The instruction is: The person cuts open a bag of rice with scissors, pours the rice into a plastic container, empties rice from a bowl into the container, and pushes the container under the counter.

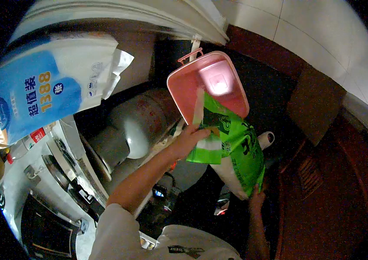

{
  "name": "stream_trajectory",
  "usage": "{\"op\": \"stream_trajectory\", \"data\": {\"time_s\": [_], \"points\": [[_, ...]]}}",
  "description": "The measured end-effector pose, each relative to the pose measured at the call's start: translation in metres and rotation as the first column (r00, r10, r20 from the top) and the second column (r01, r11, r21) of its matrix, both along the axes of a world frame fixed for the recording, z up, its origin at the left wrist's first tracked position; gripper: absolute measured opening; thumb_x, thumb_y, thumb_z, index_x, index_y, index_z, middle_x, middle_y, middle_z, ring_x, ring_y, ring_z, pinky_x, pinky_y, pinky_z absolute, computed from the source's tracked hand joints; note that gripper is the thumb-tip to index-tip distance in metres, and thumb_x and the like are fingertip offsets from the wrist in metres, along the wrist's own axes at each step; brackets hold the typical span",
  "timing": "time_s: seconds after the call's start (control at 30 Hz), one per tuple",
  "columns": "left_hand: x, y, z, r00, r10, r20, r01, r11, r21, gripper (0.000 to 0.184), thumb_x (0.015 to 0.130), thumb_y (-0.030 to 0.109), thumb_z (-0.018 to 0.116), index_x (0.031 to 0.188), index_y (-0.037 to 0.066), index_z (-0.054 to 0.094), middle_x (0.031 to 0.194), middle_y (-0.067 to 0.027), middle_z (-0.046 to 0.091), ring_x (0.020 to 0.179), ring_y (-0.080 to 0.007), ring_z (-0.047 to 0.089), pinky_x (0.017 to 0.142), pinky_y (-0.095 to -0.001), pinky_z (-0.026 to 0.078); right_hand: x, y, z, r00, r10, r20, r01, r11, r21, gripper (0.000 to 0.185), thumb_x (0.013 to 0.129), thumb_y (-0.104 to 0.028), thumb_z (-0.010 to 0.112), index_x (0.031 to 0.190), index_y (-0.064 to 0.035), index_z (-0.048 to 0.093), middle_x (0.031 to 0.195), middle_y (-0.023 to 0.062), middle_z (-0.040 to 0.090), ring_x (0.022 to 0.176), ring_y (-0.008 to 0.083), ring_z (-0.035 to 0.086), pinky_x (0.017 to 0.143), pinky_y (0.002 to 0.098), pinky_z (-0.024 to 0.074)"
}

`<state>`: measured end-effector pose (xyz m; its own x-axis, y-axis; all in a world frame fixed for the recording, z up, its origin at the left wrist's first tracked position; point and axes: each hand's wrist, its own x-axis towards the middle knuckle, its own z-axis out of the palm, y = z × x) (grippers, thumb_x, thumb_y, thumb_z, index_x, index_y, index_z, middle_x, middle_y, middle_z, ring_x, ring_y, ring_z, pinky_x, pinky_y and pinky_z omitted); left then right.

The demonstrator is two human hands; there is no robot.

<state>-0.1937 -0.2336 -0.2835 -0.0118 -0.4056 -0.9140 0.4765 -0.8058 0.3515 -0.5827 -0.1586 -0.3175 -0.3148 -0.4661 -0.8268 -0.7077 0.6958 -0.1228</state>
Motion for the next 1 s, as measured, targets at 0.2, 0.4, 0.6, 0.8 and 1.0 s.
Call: {"op": "stream_trajectory", "data": {"time_s": [0.2,0.4,0.6,0.8,1.0], "points": [[0.007,-0.009,0.003,0.999,-0.023,0.031,0.021,0.999,0.043,0.033,0.088,0.023,0.056,0.116,0.006,0.061,0.101,-0.0064,0.066,0.087,-0.0173,0.064,0.079,-0.0319,0.052,-0.003,0.010,0.006,0.956,-0.139,0.257,0.139,0.990,0.018,0.047,0.095,-0.036,0.048,0.102,0.0086,0.060,0.090,0.0135,0.065,0.079,0.0216,0.057,0.074,0.0341,0.0459],[0.017,-0.010,-0.003,1.000,0.031,-0.004,-0.031,1.000,0.003,0.033,0.088,0.027,0.058,0.112,0.006,0.063,0.099,-0.0065,0.067,0.083,-0.0173,0.065,0.075,-0.0310,0.054,0.022,-0.004,0.036,0.974,-0.045,0.224,0.040,0.999,0.027,0.043,0.096,-0.032,0.047,0.098,0.0087,0.060,0.085,0.0132,0.065,0.075,0.0205,0.056,0.070,0.0354,0.0458],[0.018,-0.010,-0.005,0.998,0.052,0.038,-0.053,0.998,0.020,0.034,0.088,0.029,0.058,0.113,0.005,0.062,0.101,-0.0069,0.066,0.085,-0.0180,0.065,0.074,-0.0322,0.055,0.024,0.003,0.038,0.973,0.002,0.230,0.006,0.999,-0.034,0.041,0.096,-0.030,0.047,0.097,0.0094,0.060,0.084,0.0142,0.065,0.074,0.0215,0.057,0.070,0.0365,0.0458],[0.008,-0.008,0.005,0.999,0.043,0.032,-0.046,0.995,0.087,0.035,0.089,0.025,0.056,0.118,0.005,0.057,0.104,-0.0089,0.065,0.088,-0.0208,0.065,0.078,-0.0352,0.055,0.029,-0.004,0.052,0.973,0.083,0.217,-0.080,0.996,-0.025,0.041,0.096,-0.028,0.046,0.097,0.0100,0.060,0.085,0.0181,0.066,0.076,0.0251,0.059,0.070,0.0369,0.0464],[0.011,-0.012,0.011,0.994,0.104,-0.037,-0.102,0.993,0.055,0.035,0.089,0.024,0.055,0.118,0.004,0.058,0.104,-0.0092,0.065,0.088,-0.0219,0.066,0.078,-0.0358,0.055,0.043,-0.016,0.077,0.962,0.169,0.215,-0.156,0.985,-0.077,0.040,0.095,-0.027,0.045,0.098,0.0100,0.060,0.087,0.0228,0.065,0.078,0.0325,0.063,0.070,0.0408,0.0477]]}}
